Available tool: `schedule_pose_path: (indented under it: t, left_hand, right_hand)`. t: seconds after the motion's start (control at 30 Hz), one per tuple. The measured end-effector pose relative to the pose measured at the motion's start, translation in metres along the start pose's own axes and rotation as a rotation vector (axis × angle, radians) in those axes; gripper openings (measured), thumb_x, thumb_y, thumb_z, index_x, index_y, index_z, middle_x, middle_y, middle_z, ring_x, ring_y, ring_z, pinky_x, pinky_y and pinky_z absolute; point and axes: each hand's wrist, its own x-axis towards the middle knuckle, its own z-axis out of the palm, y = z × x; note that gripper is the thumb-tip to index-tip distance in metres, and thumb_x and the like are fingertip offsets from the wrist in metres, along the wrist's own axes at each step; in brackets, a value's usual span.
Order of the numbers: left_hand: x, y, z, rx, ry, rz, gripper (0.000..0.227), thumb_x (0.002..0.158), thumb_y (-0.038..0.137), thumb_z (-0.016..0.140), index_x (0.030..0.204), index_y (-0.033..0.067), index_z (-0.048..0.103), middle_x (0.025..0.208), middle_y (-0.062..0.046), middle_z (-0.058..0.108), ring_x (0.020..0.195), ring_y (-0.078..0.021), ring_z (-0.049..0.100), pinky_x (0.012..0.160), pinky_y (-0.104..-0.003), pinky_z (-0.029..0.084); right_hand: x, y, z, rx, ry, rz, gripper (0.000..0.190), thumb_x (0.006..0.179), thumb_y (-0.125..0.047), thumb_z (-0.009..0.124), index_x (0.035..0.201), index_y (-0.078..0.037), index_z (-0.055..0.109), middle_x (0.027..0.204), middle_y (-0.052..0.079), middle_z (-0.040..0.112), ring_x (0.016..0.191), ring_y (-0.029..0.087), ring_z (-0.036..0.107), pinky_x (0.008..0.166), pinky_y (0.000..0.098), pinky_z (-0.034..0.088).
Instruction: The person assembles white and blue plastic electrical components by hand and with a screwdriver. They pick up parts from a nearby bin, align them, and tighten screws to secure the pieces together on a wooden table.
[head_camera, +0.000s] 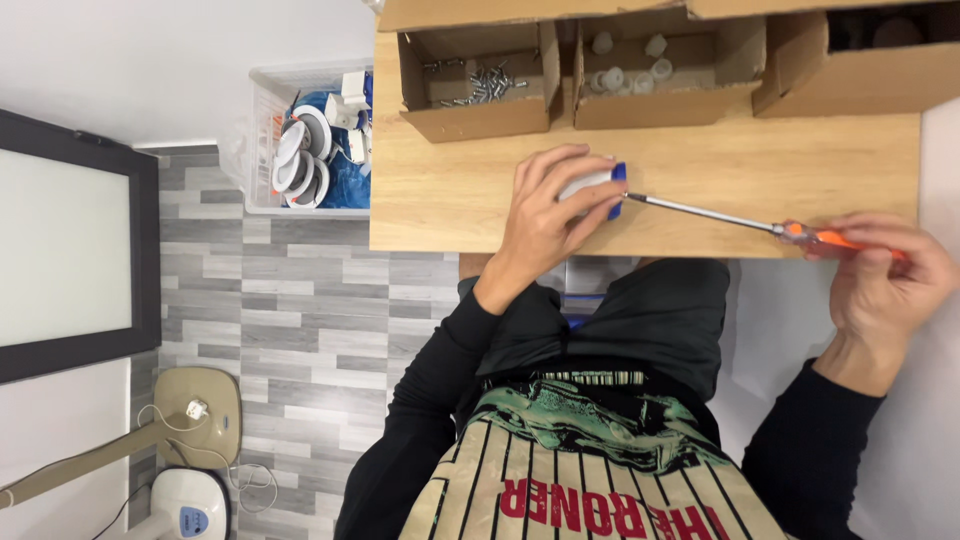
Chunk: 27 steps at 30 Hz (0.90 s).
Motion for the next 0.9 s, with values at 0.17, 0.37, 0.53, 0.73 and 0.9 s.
schedule_pose_path:
  t: [0.17, 0.37, 0.53, 0.73, 0.9]
  left_hand:
    - [0.002, -0.026, -0.007, 0.019, 0.018, 0.056, 0.032, 0.099, 0.028, 0.091, 0.127, 0.021, 0.077, 0.133, 0.0, 0.074, 0.128, -0.0278, 0.064, 0.109, -0.045, 0.051]
    - [0.034, -0.062, -0.042, 0.172, 0.186, 0.034, 0.017, 0.103, 0.027, 0.083, 0.113, 0.0144, 0.077, 0.122, -0.002, 0.075, 0.119, -0.0239, 0.064, 0.106, -0.041, 0.045]
    - [0.062, -0.071, -0.07, 0.398, 0.25, 0.011, 0.022, 0.096, 0.028, 0.094, 0.098, 0.0135, 0.077, 0.113, -0.001, 0.075, 0.11, -0.0258, 0.065, 0.097, -0.04, 0.049]
    - [0.043, -0.047, -0.034, 0.097, 0.023, 0.127, 0.02, 0.102, 0.03, 0.083, 0.1, 0.01, 0.078, 0.108, -0.008, 0.078, 0.103, -0.0233, 0.069, 0.097, -0.04, 0.051]
    - [0.032, -0.032, -0.017, 0.062, -0.274, 0.01, 0.061, 0.102, 0.064, 0.072, 0.132, 0.0113, 0.07, 0.13, -0.007, 0.073, 0.117, -0.0248, 0.064, 0.093, -0.038, 0.051]
  right_hand:
    - [-0.003, 0.016, -0.016, 0.065, 0.012, 0.007, 0.05, 0.114, -0.048, 0.072, 0.121, 0.0, 0.059, 0.13, 0.028, 0.06, 0.111, 0.038, 0.069, 0.111, 0.068, 0.074]
    - [-0.015, 0.034, -0.03, 0.168, 0.038, 0.11, 0.023, 0.115, -0.014, 0.072, 0.131, -0.011, 0.055, 0.144, 0.025, 0.055, 0.129, 0.034, 0.065, 0.122, 0.068, 0.07]
    - [-0.023, 0.044, -0.041, 0.173, 0.059, 0.133, 0.02, 0.116, -0.014, 0.068, 0.132, -0.015, 0.056, 0.146, 0.019, 0.054, 0.114, 0.032, 0.064, 0.117, 0.0666, 0.069]
    - [-0.022, 0.038, -0.044, 0.115, 0.05, 0.158, 0.026, 0.117, -0.01, 0.066, 0.139, -0.013, 0.053, 0.152, 0.023, 0.051, 0.131, 0.033, 0.06, 0.133, 0.0667, 0.066]
    - [-0.02, 0.034, -0.046, 0.105, 0.042, 0.23, 0.032, 0.122, -0.03, 0.064, 0.149, -0.016, 0.053, 0.152, 0.019, 0.057, 0.11, 0.032, 0.064, 0.114, 0.0519, 0.063]
